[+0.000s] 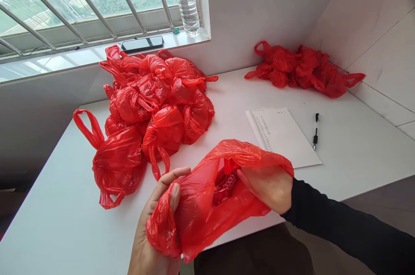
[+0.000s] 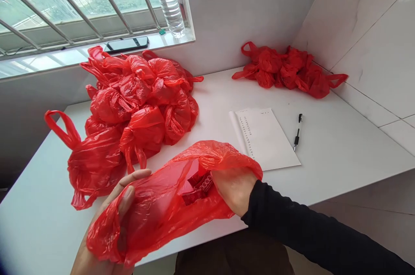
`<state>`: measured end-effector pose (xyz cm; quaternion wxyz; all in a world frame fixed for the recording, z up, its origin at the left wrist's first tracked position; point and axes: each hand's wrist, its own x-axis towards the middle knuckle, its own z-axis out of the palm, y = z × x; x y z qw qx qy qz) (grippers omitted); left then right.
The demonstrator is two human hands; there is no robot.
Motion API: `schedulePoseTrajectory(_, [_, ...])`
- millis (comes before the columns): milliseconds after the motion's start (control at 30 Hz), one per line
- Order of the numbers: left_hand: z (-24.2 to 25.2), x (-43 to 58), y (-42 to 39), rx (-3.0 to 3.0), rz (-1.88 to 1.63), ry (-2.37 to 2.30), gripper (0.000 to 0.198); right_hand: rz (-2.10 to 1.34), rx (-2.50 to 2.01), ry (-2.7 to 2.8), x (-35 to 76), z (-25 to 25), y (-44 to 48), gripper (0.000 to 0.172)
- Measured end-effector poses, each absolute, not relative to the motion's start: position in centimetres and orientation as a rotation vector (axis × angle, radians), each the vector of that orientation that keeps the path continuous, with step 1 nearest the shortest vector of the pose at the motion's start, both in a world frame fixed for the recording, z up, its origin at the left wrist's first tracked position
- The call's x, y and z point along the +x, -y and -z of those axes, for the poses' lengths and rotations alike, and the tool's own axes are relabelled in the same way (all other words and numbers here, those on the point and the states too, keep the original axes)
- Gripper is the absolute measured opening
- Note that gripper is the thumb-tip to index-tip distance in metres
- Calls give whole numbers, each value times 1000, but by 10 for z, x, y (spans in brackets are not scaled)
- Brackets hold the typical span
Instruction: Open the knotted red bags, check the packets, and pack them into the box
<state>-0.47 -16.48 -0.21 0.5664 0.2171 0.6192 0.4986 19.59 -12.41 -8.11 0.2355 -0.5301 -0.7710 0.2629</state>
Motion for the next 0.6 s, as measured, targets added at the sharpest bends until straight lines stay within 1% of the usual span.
schedulePoseTrajectory(133, [12, -8, 163, 512, -1191, -1458, 55, -569, -1639, 2304, 190, 78, 118, 25])
schedulePoseTrajectory(200, [19, -12, 164, 556, -1193, -1418, 55, -509, -1733, 2429, 185, 75, 119, 30])
schedulePoseTrajectory(267, [24, -13, 165, 576, -1203, -1364, 52, -543, -1688, 2563, 180, 75, 122, 37])
schedulePoseTrajectory(333, [25, -12, 164, 550, -1215, -1326, 45, -608, -1536, 2671, 176, 76, 127, 41])
schedulePoseTrajectory(367, [25, -11, 164, 530, -1220, -1321, 41, -629, -1473, 2715, 175, 77, 129, 39])
schedulePoseTrajectory(500, [26, -12, 163, 493, -1222, -1333, 31, -756, -1434, 2751, 170, 76, 132, 17])
schedulePoseTrajectory(533, [28, -14, 164, 494, -1225, -1336, 30, -807, -1448, 2706, 170, 74, 132, 14])
schedulePoseTrajectory(600, [30, -17, 165, 487, -1253, -1359, 36, -890, -1487, 2592, 169, 71, 131, 14])
